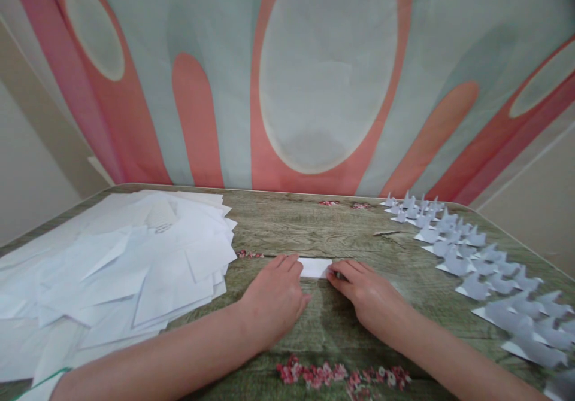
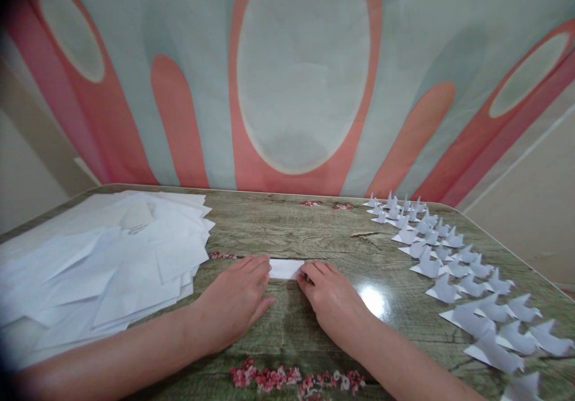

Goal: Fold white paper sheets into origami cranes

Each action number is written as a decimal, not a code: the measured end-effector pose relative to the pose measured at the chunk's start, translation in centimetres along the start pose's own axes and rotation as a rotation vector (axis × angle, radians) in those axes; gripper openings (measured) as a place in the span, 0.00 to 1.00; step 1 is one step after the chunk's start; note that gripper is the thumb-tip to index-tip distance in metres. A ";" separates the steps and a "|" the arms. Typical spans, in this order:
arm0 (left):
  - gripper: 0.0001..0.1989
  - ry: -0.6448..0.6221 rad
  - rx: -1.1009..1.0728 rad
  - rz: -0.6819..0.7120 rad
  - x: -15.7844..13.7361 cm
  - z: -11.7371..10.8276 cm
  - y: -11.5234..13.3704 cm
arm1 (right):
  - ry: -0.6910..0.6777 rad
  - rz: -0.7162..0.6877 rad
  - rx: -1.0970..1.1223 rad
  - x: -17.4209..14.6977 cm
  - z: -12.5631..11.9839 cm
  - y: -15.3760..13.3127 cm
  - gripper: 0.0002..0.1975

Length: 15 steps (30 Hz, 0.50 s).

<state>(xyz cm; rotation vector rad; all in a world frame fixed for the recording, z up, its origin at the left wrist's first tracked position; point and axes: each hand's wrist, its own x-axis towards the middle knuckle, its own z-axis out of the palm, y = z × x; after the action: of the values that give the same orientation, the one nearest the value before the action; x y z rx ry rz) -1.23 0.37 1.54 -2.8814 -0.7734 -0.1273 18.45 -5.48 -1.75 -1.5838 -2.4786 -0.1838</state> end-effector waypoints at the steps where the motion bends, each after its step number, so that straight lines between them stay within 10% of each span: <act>1: 0.15 0.005 0.002 0.005 0.0 0.1 0.0 | 0.004 0.001 0.015 -0.1 0.1 0.2 0.13; 15: 0.10 0.112 -0.003 0.027 0.0 1.3 0.8 | 0.224 0.269 0.437 1.0 1.4 1.8 0.16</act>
<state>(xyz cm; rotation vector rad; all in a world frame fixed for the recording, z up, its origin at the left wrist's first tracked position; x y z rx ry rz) -0.82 -0.06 0.12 -2.8570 -0.7146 -0.2846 19.53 -3.57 -2.88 -1.5789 -1.9447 0.1970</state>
